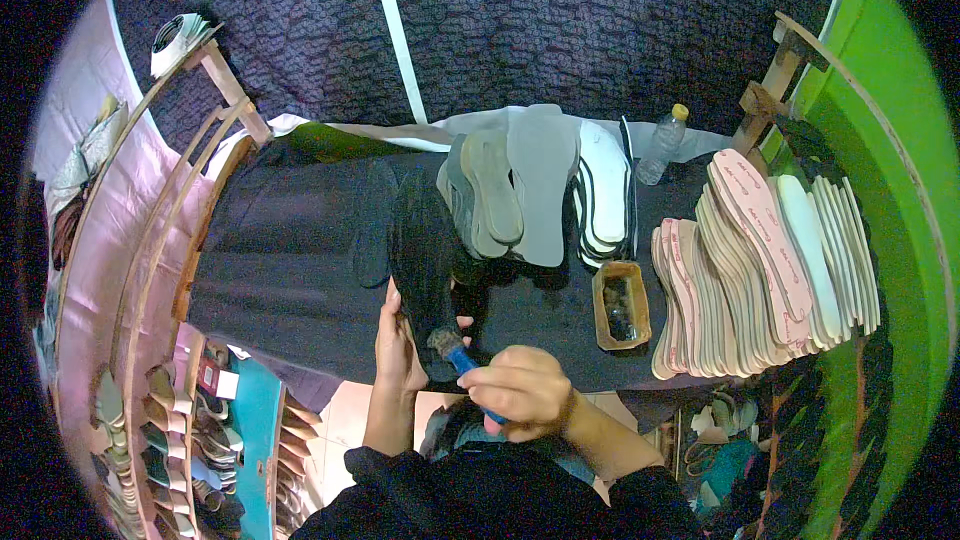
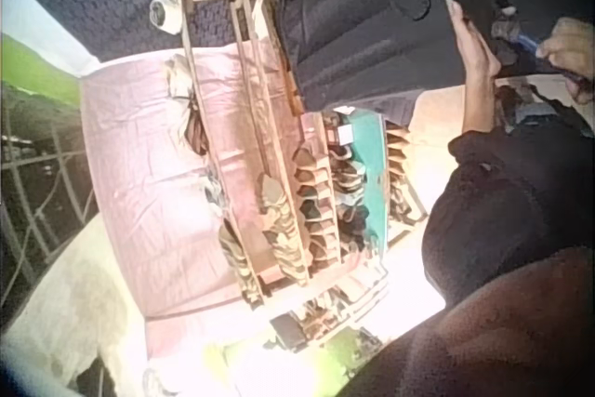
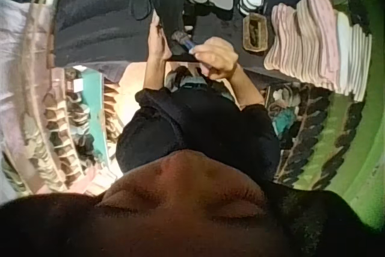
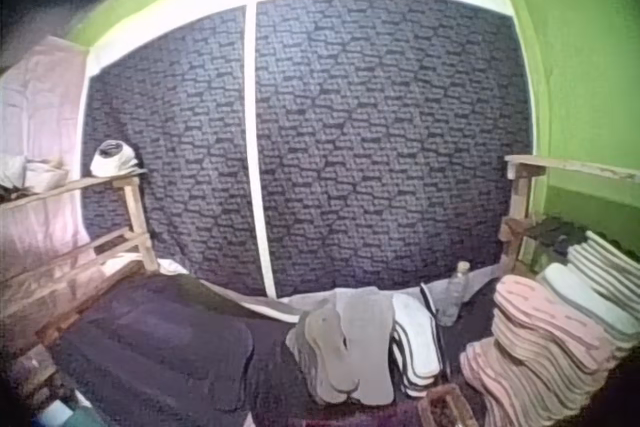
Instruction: The person applies adhesive to shoe insoles using a brush and arranges them on a wooden shelf.
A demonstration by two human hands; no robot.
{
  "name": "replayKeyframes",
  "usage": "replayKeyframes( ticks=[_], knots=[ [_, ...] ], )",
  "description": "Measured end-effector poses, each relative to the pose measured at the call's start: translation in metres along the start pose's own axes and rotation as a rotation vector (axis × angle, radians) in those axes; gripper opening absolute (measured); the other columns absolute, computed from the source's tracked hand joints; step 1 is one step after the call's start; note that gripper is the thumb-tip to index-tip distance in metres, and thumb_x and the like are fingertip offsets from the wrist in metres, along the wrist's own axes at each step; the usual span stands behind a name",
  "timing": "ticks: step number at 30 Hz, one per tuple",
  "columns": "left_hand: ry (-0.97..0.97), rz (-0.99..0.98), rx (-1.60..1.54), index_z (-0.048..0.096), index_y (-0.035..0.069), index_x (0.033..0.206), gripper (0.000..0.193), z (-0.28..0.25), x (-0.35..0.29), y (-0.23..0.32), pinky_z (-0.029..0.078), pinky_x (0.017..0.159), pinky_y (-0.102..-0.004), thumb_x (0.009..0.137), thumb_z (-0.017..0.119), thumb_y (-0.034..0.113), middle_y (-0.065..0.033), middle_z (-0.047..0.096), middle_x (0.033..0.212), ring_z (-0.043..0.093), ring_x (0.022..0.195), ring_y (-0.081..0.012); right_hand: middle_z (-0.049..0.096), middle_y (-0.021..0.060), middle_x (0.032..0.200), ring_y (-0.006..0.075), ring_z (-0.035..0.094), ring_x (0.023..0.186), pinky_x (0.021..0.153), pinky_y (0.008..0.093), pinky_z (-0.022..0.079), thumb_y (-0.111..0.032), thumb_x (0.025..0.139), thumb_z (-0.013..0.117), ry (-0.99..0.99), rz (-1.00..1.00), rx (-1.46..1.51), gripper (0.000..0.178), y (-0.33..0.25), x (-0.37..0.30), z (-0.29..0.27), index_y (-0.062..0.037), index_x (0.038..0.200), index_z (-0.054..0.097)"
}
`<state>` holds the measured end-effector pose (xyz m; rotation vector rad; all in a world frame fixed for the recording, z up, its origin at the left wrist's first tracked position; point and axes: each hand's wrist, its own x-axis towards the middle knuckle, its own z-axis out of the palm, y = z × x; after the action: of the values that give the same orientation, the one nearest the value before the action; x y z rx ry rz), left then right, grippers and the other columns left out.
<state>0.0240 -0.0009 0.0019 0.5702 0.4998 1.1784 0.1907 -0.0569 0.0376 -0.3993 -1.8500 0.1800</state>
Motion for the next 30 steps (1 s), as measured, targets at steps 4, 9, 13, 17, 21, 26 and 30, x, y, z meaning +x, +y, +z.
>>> replayKeyframes(
  ticks=[4, 9, 13, 17, 21, 26, 30],
  knots=[
    [-0.016, -0.029, 0.007, 0.017, 0.025, 0.14, 0.048, 0.004, -0.001, -0.001, 0.057, 0.064, -0.043, 0.095, 0.025, 0.036, -0.0165, 0.051, 0.116, 0.063, 0.084, -0.034, 0.066, 0.0143, 0.077, 0.0221, 0.058, 0.053, 0.049, 0.0302, 0.046, -0.031, 0.09, 0.054, 0.096, -0.002, -0.087, 0.029, 0.009, 0.007, -0.013, -0.0022, 0.088, 0.056],
    [0.064, 0.015, 0.004, 0.019, 0.025, 0.14, 0.047, 0.008, 0.006, -0.002, 0.057, 0.063, -0.0428, 0.095, 0.025, 0.036, -0.0156, 0.05, 0.118, 0.062, 0.085, -0.0324, 0.065, 0.0145, 0.078, 0.0222, 0.058, 0.055, 0.049, 0.0298, 0.046, -0.031, 0.091, 0.051, 0.07, -0.04, -0.164, 0.029, 0.017, 0.011, -0.012, -0.003, 0.089, 0.055],
    [0.095, 0.021, 0.052, 0.019, 0.023, 0.139, 0.046, 0.006, 0.007, 0.002, 0.057, 0.062, -0.0428, 0.096, 0.024, 0.037, -0.0157, 0.049, 0.119, 0.062, 0.085, -0.0353, 0.066, 0.0134, 0.078, 0.0202, 0.055, 0.05, 0.045, 0.0282, 0.044, -0.031, 0.09, 0.052, -0.021, -0.054, -0.027, 0.031, 0.005, -0.003, -0.006, -0.0022, 0.084, 0.058],
    [0.079, 0.003, 0.067, 0.015, 0.024, 0.14, 0.048, 0.004, 0.008, 0.0, 0.058, 0.06, -0.0423, 0.095, 0.023, 0.038, -0.016, 0.047, 0.12, 0.063, 0.083, -0.0375, 0.066, 0.014, 0.079, 0.0204, 0.056, 0.051, 0.046, 0.0279, 0.044, -0.034, 0.089, 0.054, -0.035, -0.026, 0.008, 0.033, 0.003, -0.009, -0.009, -0.0013, 0.085, 0.058],
    [0.064, 0.047, 0.069, 0.015, 0.023, 0.141, 0.048, 0.01, 0.013, -0.002, 0.058, 0.061, -0.0412, 0.095, 0.023, 0.037, -0.0153, 0.045, 0.122, 0.062, 0.084, -0.0367, 0.066, 0.0134, 0.079, 0.0202, 0.056, 0.053, 0.046, 0.0281, 0.044, -0.032, 0.088, 0.056, 0.046, -0.03, -0.038, 0.031, 0.012, 0.0, -0.008, -0.0022, 0.082, 0.057],
    [0.092, 0.019, 0.108, 0.015, 0.022, 0.14, 0.049, 0.012, 0.014, 0.002, 0.057, 0.06, -0.0417, 0.095, 0.024, 0.038, -0.0154, 0.045, 0.123, 0.063, 0.082, -0.0359, 0.066, 0.0125, 0.083, 0.0178, 0.054, 0.051, 0.045, 0.0278, 0.043, -0.03, 0.089, 0.055, -0.08, -0.108, 0.005, 0.026, 0.008, -0.008, -0.002, -0.0039, 0.083, 0.057],
    [0.108, 0.028, 0.103, 0.015, 0.022, 0.141, 0.05, 0.009, 0.018, 0.001, 0.057, 0.059, -0.0414, 0.095, 0.025, 0.038, -0.0153, 0.047, 0.122, 0.063, 0.079, -0.034, 0.066, 0.0123, 0.083, 0.0183, 0.056, 0.052, 0.045, 0.0271, 0.043, -0.029, 0.089, 0.054, -0.1, -0.077, 0.093, 0.026, 0.006, -0.01, -0.004, -0.0038, 0.084, 0.057]
  ],
)
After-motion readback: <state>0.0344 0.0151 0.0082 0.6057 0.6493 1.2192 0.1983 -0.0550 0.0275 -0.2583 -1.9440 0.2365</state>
